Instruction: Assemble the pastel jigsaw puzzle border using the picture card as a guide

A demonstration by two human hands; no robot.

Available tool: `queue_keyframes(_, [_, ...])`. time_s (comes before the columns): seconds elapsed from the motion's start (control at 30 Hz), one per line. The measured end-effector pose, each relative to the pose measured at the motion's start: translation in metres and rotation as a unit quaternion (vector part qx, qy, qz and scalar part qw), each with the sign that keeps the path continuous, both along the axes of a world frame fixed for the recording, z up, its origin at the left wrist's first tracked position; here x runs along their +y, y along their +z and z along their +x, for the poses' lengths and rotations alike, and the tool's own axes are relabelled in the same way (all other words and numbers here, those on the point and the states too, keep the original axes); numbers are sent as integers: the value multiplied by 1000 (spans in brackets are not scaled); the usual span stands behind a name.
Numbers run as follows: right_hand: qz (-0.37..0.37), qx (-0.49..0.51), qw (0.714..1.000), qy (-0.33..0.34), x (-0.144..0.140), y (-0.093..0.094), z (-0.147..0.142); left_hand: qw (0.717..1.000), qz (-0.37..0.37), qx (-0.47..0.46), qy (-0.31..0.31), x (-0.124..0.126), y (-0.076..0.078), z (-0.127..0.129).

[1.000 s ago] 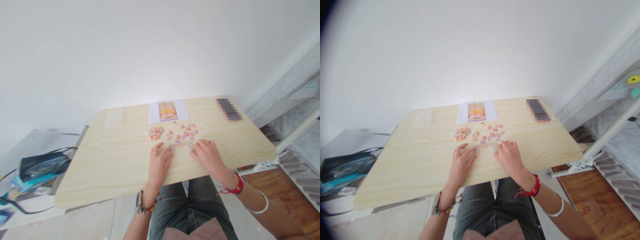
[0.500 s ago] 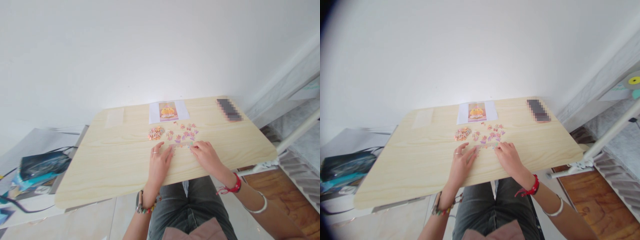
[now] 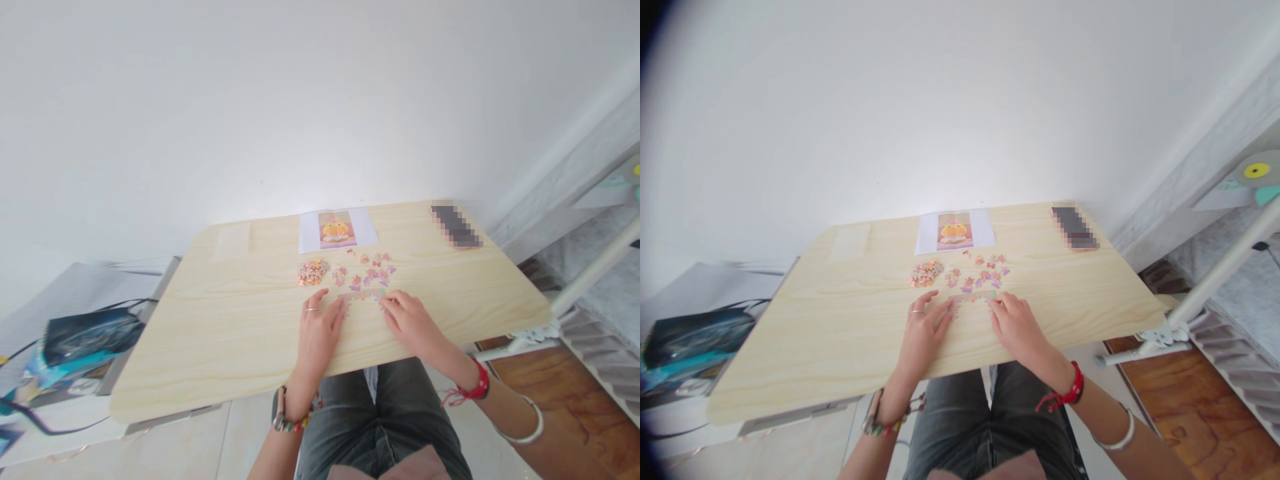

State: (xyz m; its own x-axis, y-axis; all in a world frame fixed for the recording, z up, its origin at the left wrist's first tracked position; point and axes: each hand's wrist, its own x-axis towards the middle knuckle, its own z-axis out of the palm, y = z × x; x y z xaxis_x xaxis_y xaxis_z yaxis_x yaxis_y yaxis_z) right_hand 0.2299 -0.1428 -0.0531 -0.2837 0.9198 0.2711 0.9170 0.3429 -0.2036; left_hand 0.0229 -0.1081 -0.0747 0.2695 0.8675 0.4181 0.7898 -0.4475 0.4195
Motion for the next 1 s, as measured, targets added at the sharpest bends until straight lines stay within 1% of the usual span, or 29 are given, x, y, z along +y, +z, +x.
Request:
queue_keyframes(0.1, [-27, 29, 999, -2, 7, 5, 6, 1000, -2, 1, -2, 0, 0, 0])
queue_keyframes(0.2, [-33, 16, 999, 4, 15, 10, 10, 1000, -6, 5, -2, 0, 1, 0])
queue_keyframes(0.3, [-34, -3, 999, 25, 23, 11, 13, 1000, -3, 7, 0, -1, 2, 0])
queue_keyframes(0.4, [-33, -14, 998, 43, 27, 10, 15, 1000, 0, 5, -1, -1, 2, 0])
queue_keyframes(0.73, [-20, -21, 997, 68, 31, 1, 23, 1000, -1, -3, 2, -2, 1, 0])
queue_keyframes(1.0, [-25, -11, 998, 63, 31, 0, 24, 1000, -4, 0, 0, -1, 1, 0])
